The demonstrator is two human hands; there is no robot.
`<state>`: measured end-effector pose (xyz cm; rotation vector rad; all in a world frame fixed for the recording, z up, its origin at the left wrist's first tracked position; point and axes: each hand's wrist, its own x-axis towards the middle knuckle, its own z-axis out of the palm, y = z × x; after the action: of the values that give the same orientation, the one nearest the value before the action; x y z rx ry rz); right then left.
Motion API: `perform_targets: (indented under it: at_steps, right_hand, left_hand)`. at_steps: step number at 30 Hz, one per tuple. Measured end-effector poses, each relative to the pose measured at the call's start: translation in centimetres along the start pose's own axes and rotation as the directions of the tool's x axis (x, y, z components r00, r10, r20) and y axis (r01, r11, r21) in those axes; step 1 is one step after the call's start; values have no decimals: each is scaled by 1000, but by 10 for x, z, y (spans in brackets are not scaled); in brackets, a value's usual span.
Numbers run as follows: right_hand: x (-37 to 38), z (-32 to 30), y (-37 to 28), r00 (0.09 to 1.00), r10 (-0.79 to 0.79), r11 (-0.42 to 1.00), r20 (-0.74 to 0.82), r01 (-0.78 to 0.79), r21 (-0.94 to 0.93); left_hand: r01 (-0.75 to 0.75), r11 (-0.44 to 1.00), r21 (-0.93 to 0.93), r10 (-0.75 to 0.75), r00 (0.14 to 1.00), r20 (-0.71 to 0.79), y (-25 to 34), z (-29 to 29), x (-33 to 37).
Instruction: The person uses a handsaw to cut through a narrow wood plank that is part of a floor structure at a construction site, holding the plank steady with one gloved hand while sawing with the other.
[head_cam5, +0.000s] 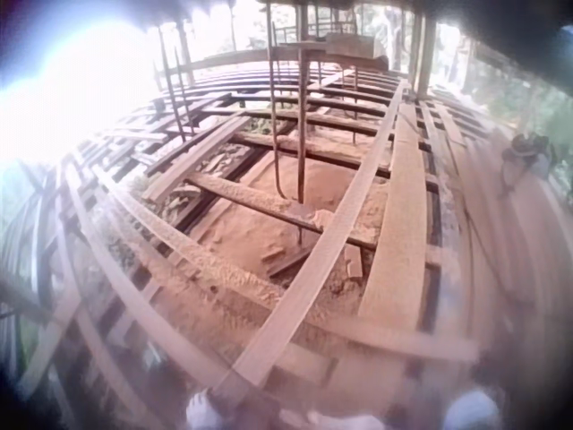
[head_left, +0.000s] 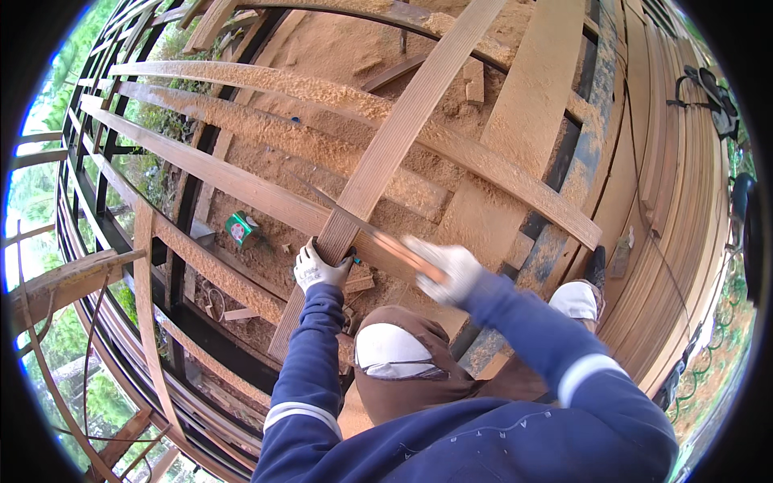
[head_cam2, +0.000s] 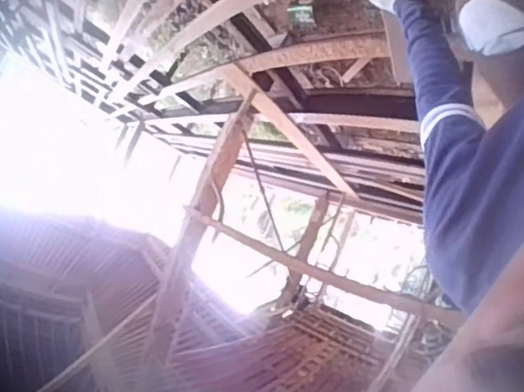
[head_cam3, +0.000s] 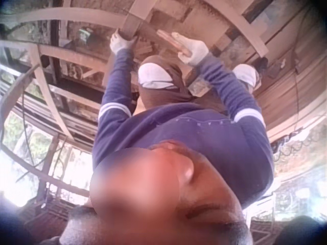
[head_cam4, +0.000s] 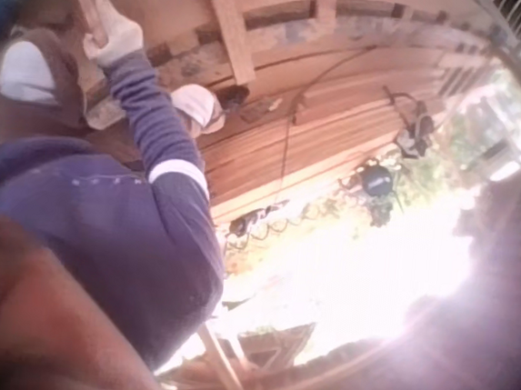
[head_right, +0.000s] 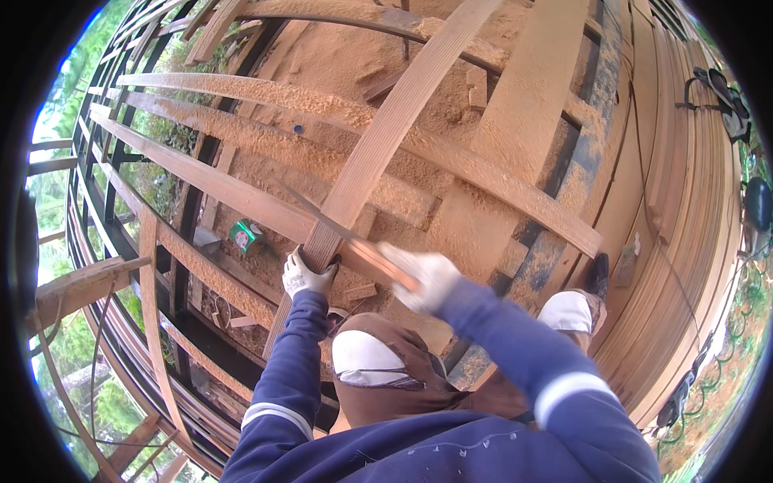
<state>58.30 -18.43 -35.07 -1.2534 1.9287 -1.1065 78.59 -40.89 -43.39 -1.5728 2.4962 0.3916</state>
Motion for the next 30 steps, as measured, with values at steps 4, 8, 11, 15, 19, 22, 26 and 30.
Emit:
perform_targets:
  at_steps: [4,8,11,15,19,22,26,30]
  right_hand:
    - [2,13,-13,1000,9,1000,-5,-9,-9]
    - [-98,-78,-49,989,67,997,130,-71,32]
    - [-119,-103,-56,979,35,999,199,-30,-28]
    - [-17,-8,5,986,124,991,114,-130,41]
    - [-10,-3,-14,986,118,990,120,-125,60]
    - [-77,-61,-35,958,171,983,229,-180,18]
    - [-101,-97,-48,932,-57,989,357,102,-110]
    - [17,17,3,1000,5,997,-11,-4,75]
  left_hand:
    - [2,1000,-10,-2,1000,0,-14,7,-5]
    - [69,998,-11,-69,998,7,-22,-5,-3]
    - [49,999,-20,-48,999,12,-17,-3,-4]
    - [11,999,-35,-10,1000,25,-1,0,-1]
    - [20,999,-37,-21,1000,-23,-18,6,-5]
    - [45,999,-27,-44,999,32,-18,-8,4]
    - [63,998,-30,-63,998,3,-19,-5,0]
    - [-7,998,-57,9,999,39,-2,-14,6]
